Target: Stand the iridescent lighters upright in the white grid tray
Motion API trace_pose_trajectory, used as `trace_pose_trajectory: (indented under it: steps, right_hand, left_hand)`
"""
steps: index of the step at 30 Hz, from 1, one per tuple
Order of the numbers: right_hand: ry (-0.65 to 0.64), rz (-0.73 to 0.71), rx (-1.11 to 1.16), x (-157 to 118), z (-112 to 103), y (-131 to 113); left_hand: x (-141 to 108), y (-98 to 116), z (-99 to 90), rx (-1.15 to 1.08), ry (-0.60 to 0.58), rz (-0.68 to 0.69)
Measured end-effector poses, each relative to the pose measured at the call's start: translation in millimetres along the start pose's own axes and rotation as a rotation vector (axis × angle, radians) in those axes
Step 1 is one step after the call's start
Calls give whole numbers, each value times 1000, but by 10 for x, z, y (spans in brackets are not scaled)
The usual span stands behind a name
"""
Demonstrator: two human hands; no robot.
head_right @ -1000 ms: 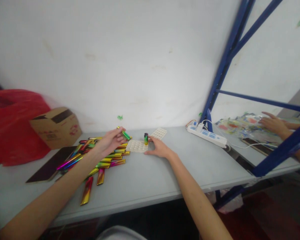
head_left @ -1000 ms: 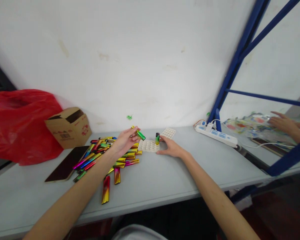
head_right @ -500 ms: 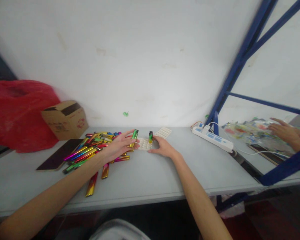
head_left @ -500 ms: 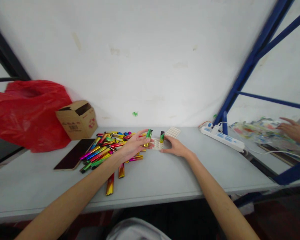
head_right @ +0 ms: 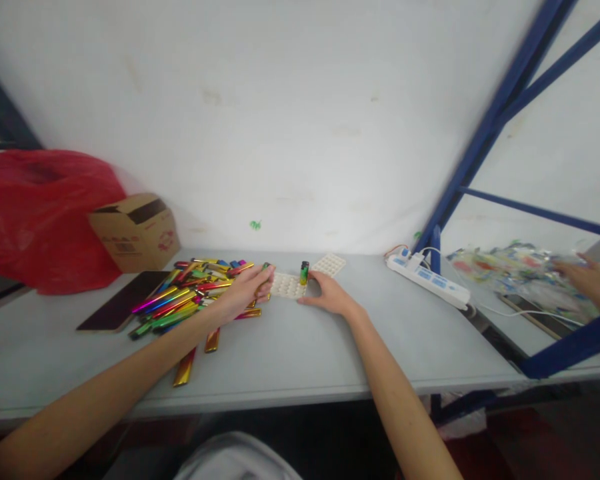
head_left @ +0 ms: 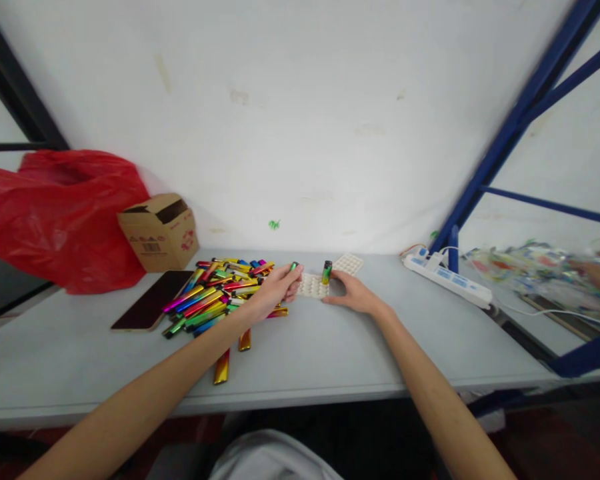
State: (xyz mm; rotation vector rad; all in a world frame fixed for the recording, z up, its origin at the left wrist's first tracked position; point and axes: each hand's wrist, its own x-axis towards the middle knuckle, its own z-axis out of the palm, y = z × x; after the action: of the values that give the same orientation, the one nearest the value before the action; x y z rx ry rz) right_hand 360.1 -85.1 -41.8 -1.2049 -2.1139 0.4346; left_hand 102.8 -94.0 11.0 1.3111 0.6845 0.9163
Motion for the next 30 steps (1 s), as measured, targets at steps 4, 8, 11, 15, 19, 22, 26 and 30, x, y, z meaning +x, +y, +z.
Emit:
trace_pose_trajectory:
  steps: [4,8,11,15,19,22,26,30]
  right_hand:
    - [0,0,-15,-4,-3,-3]
    - [6,9,-29,-6,8,24]
    - [9,13,-29,-5,17,47]
    - [6,14,-30,-4,23,62]
    - [8,12,-9,-1,17,33]
    - [5,5,5,6,5,-16]
    - [13,-15,25,15,-5,-74]
    - [26,-27,39,22,-8,-105]
  left_hand:
    - [5,2,2,121,64,-8]
    - [5,-18,-31,262,169,18]
    - [4,-38,-60,334,228,54]
    - [17,-51,-81,320,245,65]
    - [10,-35,-64,255,134,71]
    - [-8,-24,-33,317,85,139]
    - [-1,-55,6,314,104,180]
    - [37,-64,41,254,128,91]
